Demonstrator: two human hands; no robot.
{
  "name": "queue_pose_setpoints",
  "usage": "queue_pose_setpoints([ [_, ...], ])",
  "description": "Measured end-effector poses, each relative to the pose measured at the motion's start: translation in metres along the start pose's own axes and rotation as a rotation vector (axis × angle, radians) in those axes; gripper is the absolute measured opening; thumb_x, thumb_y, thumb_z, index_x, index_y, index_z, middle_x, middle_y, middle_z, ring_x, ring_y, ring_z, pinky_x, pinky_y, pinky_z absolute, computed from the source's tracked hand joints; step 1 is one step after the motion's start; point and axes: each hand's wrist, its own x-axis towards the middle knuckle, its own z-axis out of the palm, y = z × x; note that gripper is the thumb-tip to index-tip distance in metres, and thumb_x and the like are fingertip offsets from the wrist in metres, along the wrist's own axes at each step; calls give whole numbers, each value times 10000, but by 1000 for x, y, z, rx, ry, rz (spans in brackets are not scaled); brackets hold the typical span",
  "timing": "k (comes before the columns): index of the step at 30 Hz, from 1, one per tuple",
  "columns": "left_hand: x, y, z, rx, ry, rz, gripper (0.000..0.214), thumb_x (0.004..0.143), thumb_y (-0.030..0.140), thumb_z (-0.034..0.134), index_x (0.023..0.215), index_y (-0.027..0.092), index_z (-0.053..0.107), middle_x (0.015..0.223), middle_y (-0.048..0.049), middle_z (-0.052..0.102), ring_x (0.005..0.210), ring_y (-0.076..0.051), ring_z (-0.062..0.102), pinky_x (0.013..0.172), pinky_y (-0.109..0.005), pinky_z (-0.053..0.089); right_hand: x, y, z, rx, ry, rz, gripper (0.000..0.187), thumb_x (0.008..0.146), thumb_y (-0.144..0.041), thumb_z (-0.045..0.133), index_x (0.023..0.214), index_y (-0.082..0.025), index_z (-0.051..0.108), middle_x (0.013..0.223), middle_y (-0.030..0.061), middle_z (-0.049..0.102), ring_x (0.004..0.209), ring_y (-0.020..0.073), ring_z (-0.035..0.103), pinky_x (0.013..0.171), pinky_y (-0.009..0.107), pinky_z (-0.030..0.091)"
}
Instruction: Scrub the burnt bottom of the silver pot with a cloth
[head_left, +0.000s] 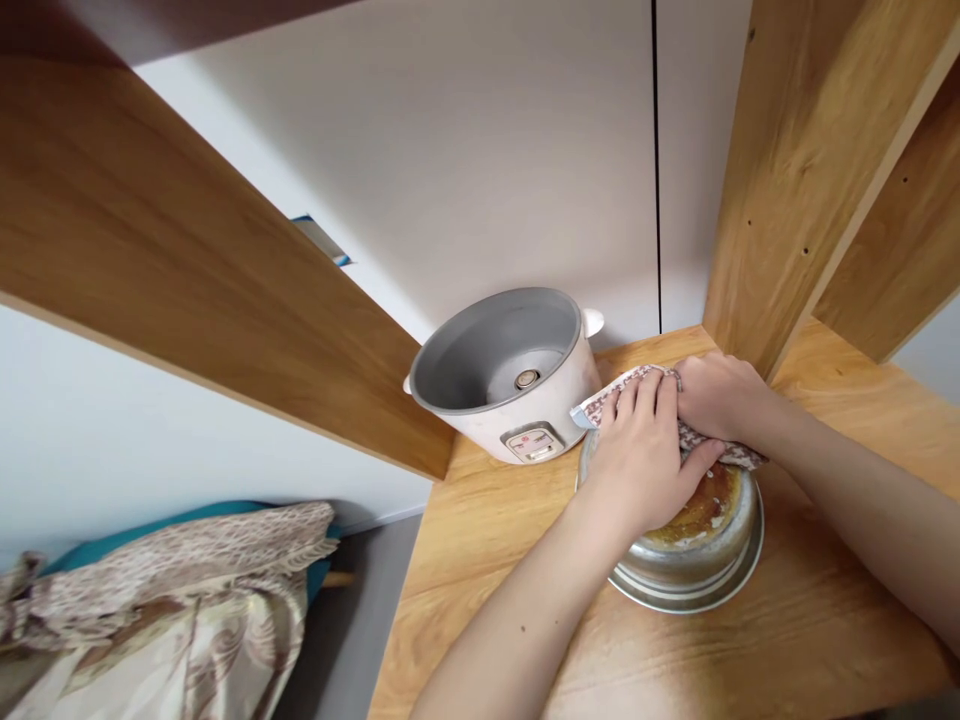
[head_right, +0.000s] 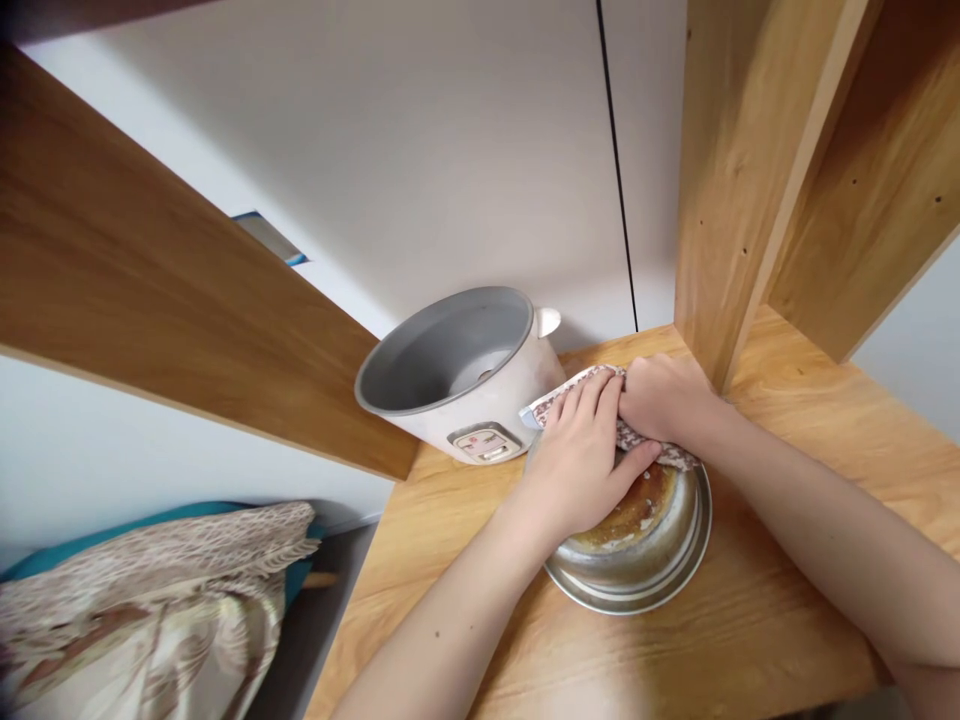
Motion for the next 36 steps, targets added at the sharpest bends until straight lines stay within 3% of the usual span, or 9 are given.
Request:
queue_pose_setpoints([
  [10, 1, -1, 1, -2, -4, -2, 766, 994, 632, 480, 1538, 105, 366, 1608, -179, 422, 1505, -343, 349, 1245, -556, 277, 5, 6, 6, -17, 24, -114, 406, 995, -339, 369, 1013, -188, 746, 1021, 151, 756, 945, 293, 698, 764, 365, 452],
  [20, 0, 0, -1, 14, -15, 3, 785, 995, 620, 485, 1540, 69, 361, 1602, -196, 422, 1498, -350, 351, 1242, -556, 281, 6, 5, 6, -17, -2, -76, 419, 991, -366, 379, 999, -166, 747, 1011, 165, 762, 941, 291, 704, 760, 357, 458],
  [36, 0, 0, -3, -2, -14, -5, 749, 990, 617, 497, 1528, 112, 373, 1601, -186, 426, 1493, -357, 364, 1231, -551, 294, 8, 8, 7, 10, -16, -90, 357, 970, -373, 403, 958, -199, 714, 1026, 140, 759, 954, 294, 696, 735, 363, 440],
])
